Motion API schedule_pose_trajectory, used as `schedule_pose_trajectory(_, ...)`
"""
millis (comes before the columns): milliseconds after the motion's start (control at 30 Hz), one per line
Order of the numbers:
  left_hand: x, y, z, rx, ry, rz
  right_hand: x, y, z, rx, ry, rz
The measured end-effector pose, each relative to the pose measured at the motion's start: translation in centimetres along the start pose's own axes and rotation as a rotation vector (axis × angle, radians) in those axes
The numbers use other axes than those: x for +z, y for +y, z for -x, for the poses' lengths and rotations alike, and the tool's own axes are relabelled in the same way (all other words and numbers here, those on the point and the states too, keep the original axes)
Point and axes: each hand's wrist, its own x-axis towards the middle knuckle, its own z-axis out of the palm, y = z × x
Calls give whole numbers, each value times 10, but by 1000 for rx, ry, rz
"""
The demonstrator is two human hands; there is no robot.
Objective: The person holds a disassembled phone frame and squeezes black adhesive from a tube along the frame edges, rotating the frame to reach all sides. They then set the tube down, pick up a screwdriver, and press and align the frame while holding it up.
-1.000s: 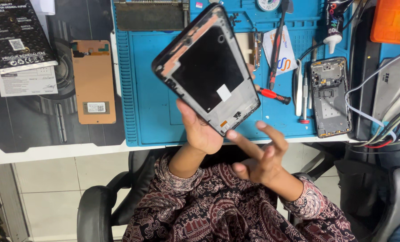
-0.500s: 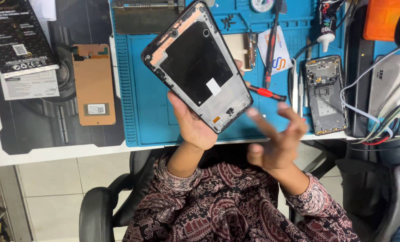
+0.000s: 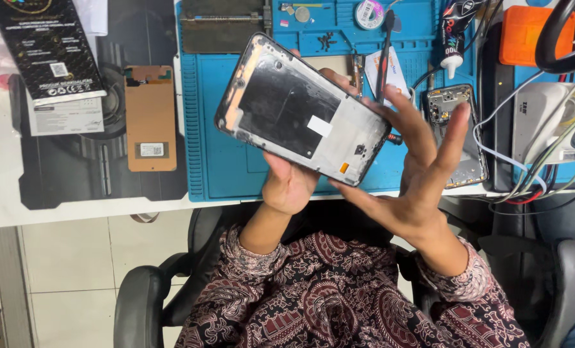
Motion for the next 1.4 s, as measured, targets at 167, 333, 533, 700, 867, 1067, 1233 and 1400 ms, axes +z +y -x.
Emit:
schedule_pose_trajectory(167, -13, 25, -7, -151, -197, 141, -16, 0, -2, -64, -79, 82)
schedule_pose_trajectory(333, -34, 57, -10, -407, -406, 192, -38, 14, -17, -402, -195, 198)
schedule_pose_trajectory(533, -51, 66, 21, -655, -302, 369, -51, 9, -28, -444, -416, 201)
schedule_pose_trajectory(700, -59, 68, 23, -836, -284, 829, -56, 13, -31, -450, -265, 275)
schedule_pose_trajectory(867, -23, 70, 31, -628, -223, 343, -41, 27, -7, -298, 100, 305)
schedule_pose_trajectory(1067, 11, 77, 29, -557, -50, 316, -34, 40, 17, -331, 77, 505)
schedule_pose_trajectory(1233, 18, 81, 26, -608, -12, 263, -33, 49, 19, -374, 82, 585)
schedule_pose_trajectory(1400, 20, 83, 25, -648, -32, 218, -34, 55, 20, -424, 65, 626)
